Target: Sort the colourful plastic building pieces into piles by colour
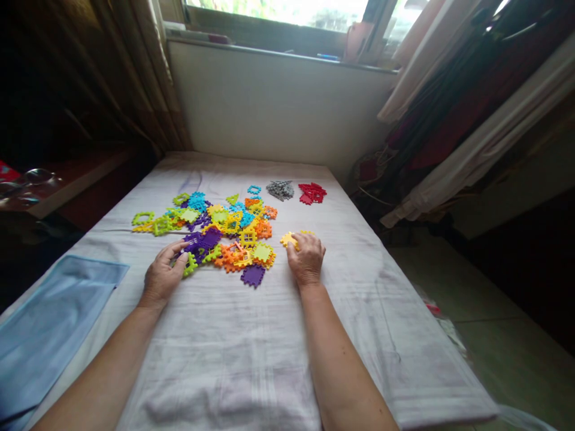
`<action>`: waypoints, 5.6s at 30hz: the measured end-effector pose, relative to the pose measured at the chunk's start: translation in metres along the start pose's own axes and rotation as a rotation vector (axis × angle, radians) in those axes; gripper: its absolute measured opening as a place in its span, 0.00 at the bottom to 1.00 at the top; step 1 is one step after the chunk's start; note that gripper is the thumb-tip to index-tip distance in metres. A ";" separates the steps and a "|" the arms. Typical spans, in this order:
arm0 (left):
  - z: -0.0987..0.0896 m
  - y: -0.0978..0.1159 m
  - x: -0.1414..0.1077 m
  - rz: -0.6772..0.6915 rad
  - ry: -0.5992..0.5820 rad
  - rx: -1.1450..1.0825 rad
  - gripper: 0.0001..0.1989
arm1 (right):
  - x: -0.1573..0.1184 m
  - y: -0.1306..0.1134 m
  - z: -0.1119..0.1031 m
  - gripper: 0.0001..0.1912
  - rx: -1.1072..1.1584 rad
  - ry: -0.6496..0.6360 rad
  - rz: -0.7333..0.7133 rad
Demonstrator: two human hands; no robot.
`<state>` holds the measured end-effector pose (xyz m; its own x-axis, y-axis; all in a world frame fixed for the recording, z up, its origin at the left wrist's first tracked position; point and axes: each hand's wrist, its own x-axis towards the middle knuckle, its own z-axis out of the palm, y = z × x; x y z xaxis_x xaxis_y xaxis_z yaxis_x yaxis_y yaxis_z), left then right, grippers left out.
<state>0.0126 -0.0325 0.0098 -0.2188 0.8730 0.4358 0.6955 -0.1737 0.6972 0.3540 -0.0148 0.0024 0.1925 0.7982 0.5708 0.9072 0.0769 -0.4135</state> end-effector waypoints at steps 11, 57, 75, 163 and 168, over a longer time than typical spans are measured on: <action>0.002 -0.002 0.000 0.015 0.003 0.011 0.16 | -0.021 -0.061 0.005 0.11 0.121 -0.240 -0.263; 0.003 -0.006 0.000 0.052 0.005 0.024 0.17 | 0.005 0.007 0.006 0.20 -0.072 0.021 0.156; 0.003 -0.003 0.000 0.040 -0.006 0.019 0.17 | -0.033 -0.088 0.006 0.13 0.237 -0.327 -0.670; 0.006 -0.007 0.001 0.051 -0.013 -0.001 0.18 | 0.018 -0.112 0.020 0.27 -0.222 -0.391 -0.057; 0.008 -0.010 0.001 0.072 -0.012 0.010 0.17 | 0.023 -0.118 0.020 0.21 -0.270 -0.451 -0.064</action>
<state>0.0112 -0.0265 -0.0010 -0.1602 0.8639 0.4774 0.7161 -0.2312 0.6586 0.2440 0.0065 0.0498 0.0073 0.9793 0.2023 0.9874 0.0250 -0.1565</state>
